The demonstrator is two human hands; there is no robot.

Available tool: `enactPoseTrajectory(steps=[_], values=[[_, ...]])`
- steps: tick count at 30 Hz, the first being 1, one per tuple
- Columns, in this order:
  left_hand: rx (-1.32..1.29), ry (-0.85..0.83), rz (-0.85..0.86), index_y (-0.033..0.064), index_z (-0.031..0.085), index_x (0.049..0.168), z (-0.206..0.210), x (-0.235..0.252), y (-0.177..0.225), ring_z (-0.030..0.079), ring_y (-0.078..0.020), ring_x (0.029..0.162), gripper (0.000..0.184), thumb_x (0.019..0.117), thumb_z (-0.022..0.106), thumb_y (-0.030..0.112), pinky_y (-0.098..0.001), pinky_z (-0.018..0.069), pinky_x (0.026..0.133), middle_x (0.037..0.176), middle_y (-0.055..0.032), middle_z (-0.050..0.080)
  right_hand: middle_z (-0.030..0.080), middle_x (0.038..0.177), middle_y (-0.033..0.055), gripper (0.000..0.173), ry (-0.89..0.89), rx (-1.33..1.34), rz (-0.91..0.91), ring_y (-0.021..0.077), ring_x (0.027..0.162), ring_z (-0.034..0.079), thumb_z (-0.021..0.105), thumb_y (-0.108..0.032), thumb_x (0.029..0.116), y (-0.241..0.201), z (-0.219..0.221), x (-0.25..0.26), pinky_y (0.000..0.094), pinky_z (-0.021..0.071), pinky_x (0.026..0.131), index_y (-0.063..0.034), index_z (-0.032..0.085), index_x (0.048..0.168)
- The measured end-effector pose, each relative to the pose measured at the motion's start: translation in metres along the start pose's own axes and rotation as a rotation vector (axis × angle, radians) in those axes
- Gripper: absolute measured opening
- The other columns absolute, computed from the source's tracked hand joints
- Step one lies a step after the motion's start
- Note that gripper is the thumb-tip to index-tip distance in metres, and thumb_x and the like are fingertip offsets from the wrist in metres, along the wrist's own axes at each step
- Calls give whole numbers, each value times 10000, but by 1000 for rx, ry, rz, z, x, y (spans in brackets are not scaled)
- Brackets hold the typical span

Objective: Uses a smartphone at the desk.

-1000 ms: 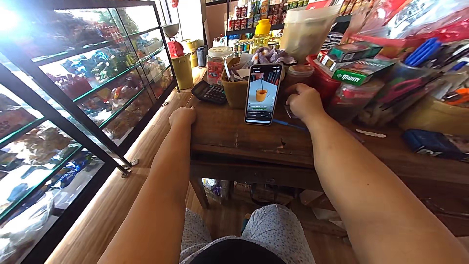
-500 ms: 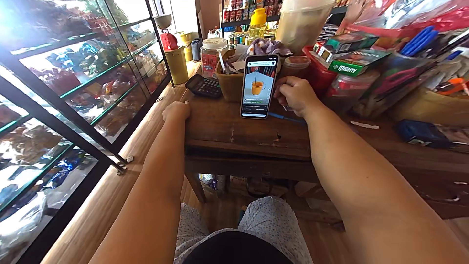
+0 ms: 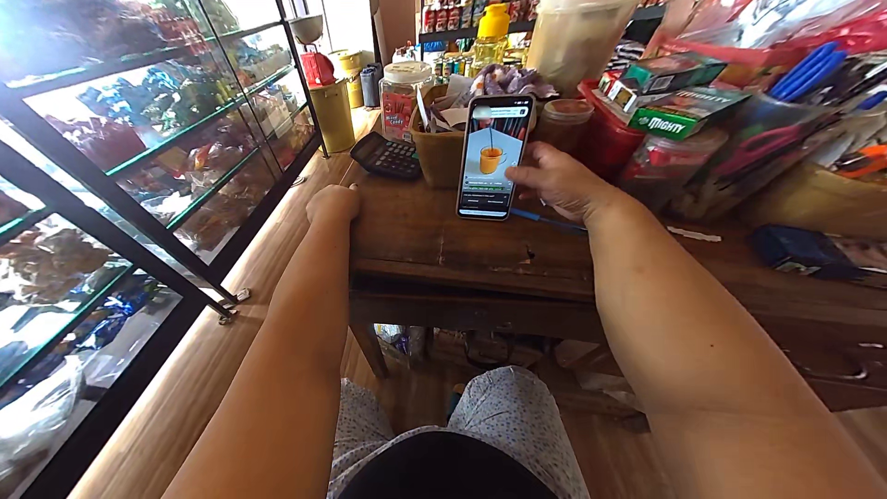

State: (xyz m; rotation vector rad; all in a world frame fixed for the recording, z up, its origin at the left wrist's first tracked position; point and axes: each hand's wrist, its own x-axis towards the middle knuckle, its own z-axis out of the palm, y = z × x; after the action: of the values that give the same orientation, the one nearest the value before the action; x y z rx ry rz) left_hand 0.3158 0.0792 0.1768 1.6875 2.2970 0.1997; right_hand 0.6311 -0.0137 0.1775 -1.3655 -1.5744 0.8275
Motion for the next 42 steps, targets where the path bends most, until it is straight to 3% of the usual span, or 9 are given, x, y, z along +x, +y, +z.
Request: enactPoseTrajectory(steps=[4, 8, 11, 15, 25, 30, 33, 35, 42], values=[[9, 0, -1, -18, 681, 1211, 0, 0, 1, 578, -408, 1295, 708, 1082, 295, 561, -672, 433, 1002, 1346, -259, 620, 654, 1265, 140, 544, -196, -77, 66, 152, 1132, 654, 730, -40, 914, -2, 7, -3, 337, 533, 994, -26, 508, 1410], [23, -2, 9, -26, 675, 1214, 0, -1, 1, 570, -405, 1306, 714, 1084, 282, 555, -670, 427, 1004, 1358, -258, 613, 653, 1287, 144, 650, -246, -86, 49, 153, 1157, 658, 757, 26, 845, 6, 6, 2, 328, 536, 1010, -19, 479, 1430], [12, 1, 25, -38, 669, 1215, 0, -1, 0, 561, -423, 1313, 702, 1090, 283, 534, -681, 418, 1016, 1359, -273, 608, 639, 1314, 156, 736, -234, -158, 84, 183, 1189, 648, 800, 16, 812, 4, 8, 1, 370, 533, 1028, -29, 452, 1458], [18, 13, 32, -20, 674, 1220, 1, 2, -1, 577, -424, 1292, 691, 1090, 283, 534, -683, 434, 992, 1340, -267, 622, 630, 1329, 212, 766, -186, -317, 123, 290, 1253, 616, 843, -41, 819, 2, 13, 5, 495, 482, 1078, -10, 442, 1471], [-44, -7, 15, -26, 678, 1210, -4, 0, -3, 584, -417, 1290, 694, 1084, 302, 543, -672, 442, 1006, 1341, -266, 623, 628, 1320, 202, 705, -209, -213, 133, 252, 1218, 629, 795, -3, 855, -9, 14, -1, 436, 501, 1054, -12, 441, 1465], [-112, 3, 7, -24, 687, 1195, -5, -2, -7, 607, -418, 1250, 654, 1067, 374, 536, -674, 460, 982, 1308, -259, 642, 631, 1303, 220, 674, -208, -218, 136, 290, 1200, 630, 782, 20, 869, -10, 16, -3, 482, 504, 1033, -17, 457, 1458], [-197, -48, 6, -29, 654, 1261, -16, -18, -12, 589, -408, 1275, 613, 1073, 421, 506, -639, 458, 1025, 1346, -253, 620, 634, 1297, 219, 702, -245, -331, 112, 310, 1219, 625, 819, -138, 862, 3, 7, 5, 535, 492, 1049, -37, 468, 1462], [-194, -14, 20, -6, 642, 1283, -13, -18, -16, 607, -403, 1245, 609, 1053, 447, 523, -641, 472, 998, 1324, -242, 634, 622, 1316, 242, 744, -236, -400, 120, 336, 1247, 607, 832, -195, 856, 0, 7, 7, 564, 464, 1074, -26, 458, 1476], [-91, -9, 26, 54, 503, 1479, -9, -28, -29, 545, -386, 1345, 705, 1054, 352, 596, -631, 447, 1049, 1443, -222, 564, 594, 1344, 292, 793, -158, -383, 69, 395, 1285, 572, 825, -145, 852, 8, 14, 11, 614, 422, 1086, 5, 407, 1509]])
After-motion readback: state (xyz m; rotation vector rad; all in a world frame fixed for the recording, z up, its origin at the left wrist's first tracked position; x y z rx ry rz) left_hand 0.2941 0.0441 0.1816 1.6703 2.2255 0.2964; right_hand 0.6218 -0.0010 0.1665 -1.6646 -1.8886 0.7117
